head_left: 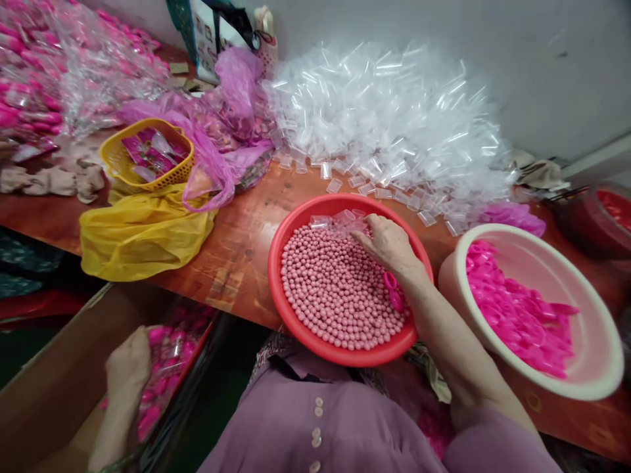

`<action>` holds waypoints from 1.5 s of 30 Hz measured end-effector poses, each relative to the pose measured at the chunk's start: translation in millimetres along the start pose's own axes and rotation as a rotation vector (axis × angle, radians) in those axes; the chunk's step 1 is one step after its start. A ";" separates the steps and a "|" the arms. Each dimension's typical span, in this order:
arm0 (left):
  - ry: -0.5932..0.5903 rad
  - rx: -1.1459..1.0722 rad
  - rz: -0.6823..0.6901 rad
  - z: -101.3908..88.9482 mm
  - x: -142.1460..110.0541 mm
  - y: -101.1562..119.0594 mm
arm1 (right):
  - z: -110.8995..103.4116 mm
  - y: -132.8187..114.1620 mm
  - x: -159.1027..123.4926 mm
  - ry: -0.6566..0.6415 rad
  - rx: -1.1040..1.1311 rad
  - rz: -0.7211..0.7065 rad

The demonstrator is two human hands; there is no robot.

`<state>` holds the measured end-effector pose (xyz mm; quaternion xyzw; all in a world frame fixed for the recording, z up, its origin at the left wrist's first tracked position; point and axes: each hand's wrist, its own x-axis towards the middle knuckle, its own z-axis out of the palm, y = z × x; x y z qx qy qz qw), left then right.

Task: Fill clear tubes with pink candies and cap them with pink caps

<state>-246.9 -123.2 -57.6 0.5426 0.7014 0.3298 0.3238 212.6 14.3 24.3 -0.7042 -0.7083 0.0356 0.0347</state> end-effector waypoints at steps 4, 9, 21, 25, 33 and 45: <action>0.140 0.375 -0.170 -15.8 -14.3 -69.6 | 10.0 -12.6 7.9 0.025 0.036 0.074; 0.291 0.361 -0.245 -10.7 -10.6 -49.8 | 27.9 -14.6 18.3 0.174 0.243 0.050; -0.062 -0.034 0.824 126.1 60.6 186.8 | 14.7 -29.5 -5.6 0.138 0.154 -0.279; -0.131 0.039 0.840 155.6 75.1 186.7 | 9.9 -42.3 -20.0 -0.194 0.027 -0.484; -0.141 0.130 0.808 160.5 77.1 181.0 | -8.2 -37.2 -4.7 -0.449 0.034 -0.603; -0.237 0.464 0.753 159.3 70.6 191.4 | 14.5 -66.8 -18.1 -0.512 -0.076 -0.444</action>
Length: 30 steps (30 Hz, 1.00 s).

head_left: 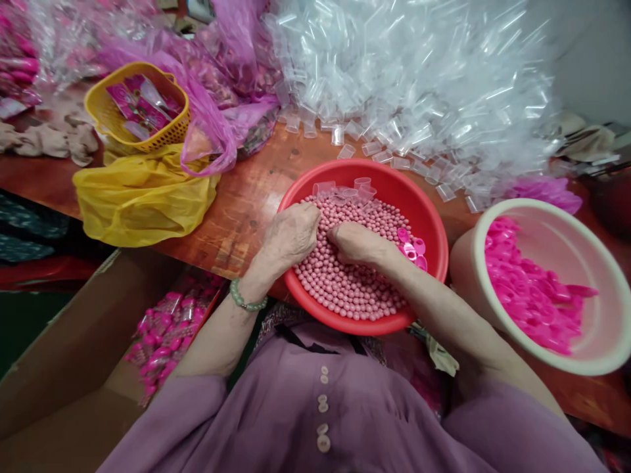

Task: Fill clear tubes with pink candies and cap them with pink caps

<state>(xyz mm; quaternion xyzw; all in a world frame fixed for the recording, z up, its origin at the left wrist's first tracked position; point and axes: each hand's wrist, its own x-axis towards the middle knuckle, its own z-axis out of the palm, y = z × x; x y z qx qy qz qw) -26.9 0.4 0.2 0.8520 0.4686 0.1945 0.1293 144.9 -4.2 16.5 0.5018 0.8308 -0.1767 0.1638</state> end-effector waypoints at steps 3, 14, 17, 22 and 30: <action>-0.009 -0.016 -0.011 -0.8 1.6 0.4 | 2.3 10.7 3.3 0.060 0.222 -0.092; -0.242 -1.063 -0.116 -11.8 -1.5 -10.8 | -5.9 30.0 -17.0 0.164 1.174 -0.232; -0.340 -1.312 -0.110 -8.2 -3.5 1.7 | -9.6 30.2 -24.7 0.187 1.292 -0.244; -0.245 -1.322 -0.092 6.0 0.0 14.2 | -8.1 30.7 -32.1 0.266 1.302 -0.237; -0.202 -1.355 -0.196 5.3 -1.3 13.8 | -7.2 26.3 -34.1 0.455 1.314 -0.255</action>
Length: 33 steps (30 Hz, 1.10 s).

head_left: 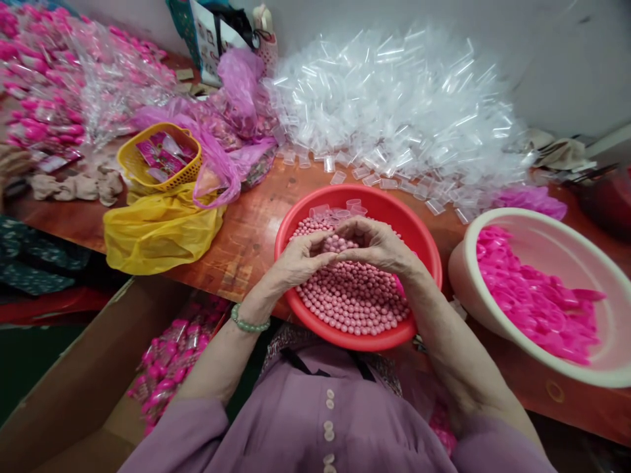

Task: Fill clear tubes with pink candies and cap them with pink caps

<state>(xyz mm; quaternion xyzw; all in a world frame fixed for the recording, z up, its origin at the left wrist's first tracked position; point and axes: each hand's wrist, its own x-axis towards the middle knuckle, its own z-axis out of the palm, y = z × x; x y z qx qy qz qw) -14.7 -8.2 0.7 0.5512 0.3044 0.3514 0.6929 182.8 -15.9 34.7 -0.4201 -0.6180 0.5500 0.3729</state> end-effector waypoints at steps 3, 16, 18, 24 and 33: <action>0.005 -0.005 -0.008 1.0 1.8 1.4 | -0.2 0.4 0.0 0.030 -0.038 0.006; -0.067 -0.105 -0.018 1.1 -10.3 16.5 | -28.4 -8.1 -18.7 0.140 -0.407 0.037; -0.041 -0.077 0.001 2.7 -13.3 21.7 | -42.4 -6.4 -28.5 0.189 -0.552 0.072; -0.014 0.007 0.030 3.6 -8.7 25.2 | -67.5 -4.4 -55.1 0.270 -1.109 0.310; -0.049 0.001 -0.014 21.7 -11.3 17.5 | -51.1 10.0 -50.0 0.130 -1.465 0.533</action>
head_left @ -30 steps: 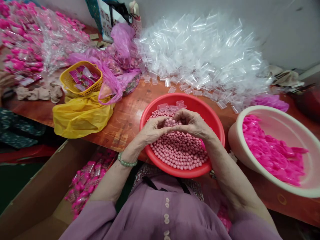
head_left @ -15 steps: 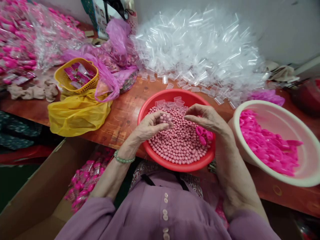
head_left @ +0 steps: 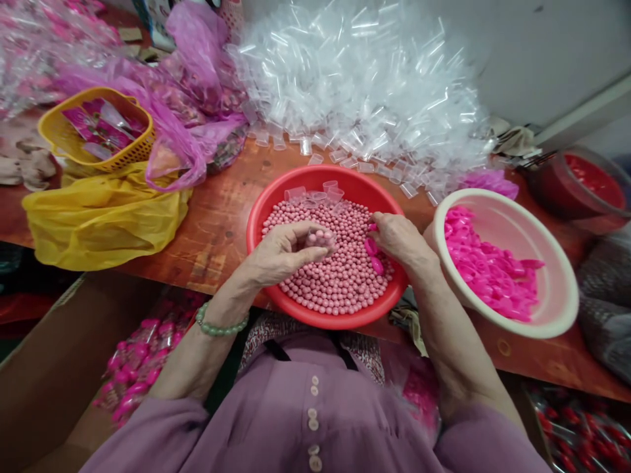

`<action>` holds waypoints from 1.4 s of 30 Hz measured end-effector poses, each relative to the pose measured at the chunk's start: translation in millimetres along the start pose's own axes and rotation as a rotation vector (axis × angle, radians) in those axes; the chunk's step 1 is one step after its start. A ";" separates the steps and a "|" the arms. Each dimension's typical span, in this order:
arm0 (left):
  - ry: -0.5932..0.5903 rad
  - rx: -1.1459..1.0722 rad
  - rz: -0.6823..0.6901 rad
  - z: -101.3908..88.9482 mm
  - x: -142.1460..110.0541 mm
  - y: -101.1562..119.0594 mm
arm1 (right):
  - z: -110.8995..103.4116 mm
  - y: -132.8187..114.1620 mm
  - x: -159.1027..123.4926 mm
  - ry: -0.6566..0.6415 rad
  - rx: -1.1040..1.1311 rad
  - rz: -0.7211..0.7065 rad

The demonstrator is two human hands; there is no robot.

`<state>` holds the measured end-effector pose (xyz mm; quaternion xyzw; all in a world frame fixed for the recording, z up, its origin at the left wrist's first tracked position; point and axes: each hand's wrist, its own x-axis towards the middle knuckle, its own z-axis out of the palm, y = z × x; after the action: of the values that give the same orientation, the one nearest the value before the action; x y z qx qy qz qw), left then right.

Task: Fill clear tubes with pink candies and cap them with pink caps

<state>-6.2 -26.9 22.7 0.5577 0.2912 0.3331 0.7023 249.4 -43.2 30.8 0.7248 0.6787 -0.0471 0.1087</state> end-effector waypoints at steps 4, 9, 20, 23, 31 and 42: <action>0.018 -0.026 -0.002 2.8 2.4 2.5 | 0.4 -10.8 2.5 -0.019 -0.076 0.058; 0.005 -0.081 -0.037 3.9 1.3 0.5 | -5.2 -20.0 9.0 -0.090 -0.122 0.113; 0.060 -0.174 -0.048 5.6 0.2 -0.6 | -4.5 -18.1 -8.5 0.483 1.016 -0.110; 0.118 -0.142 -0.053 6.8 1.7 -3.3 | -5.5 -33.4 -13.6 0.466 1.440 -0.127; 0.190 -0.182 -0.035 4.1 5.7 -6.3 | -0.3 -59.0 -19.8 0.383 1.748 -0.052; 0.357 -0.331 0.027 -0.2 8.4 -11.6 | 6.4 -75.8 -23.9 0.556 1.643 -0.021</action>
<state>0.4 -21.9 11.0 0.3711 0.3448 0.4788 0.7170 172.7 -63.7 22.6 0.5526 0.4382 -0.3448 -0.6195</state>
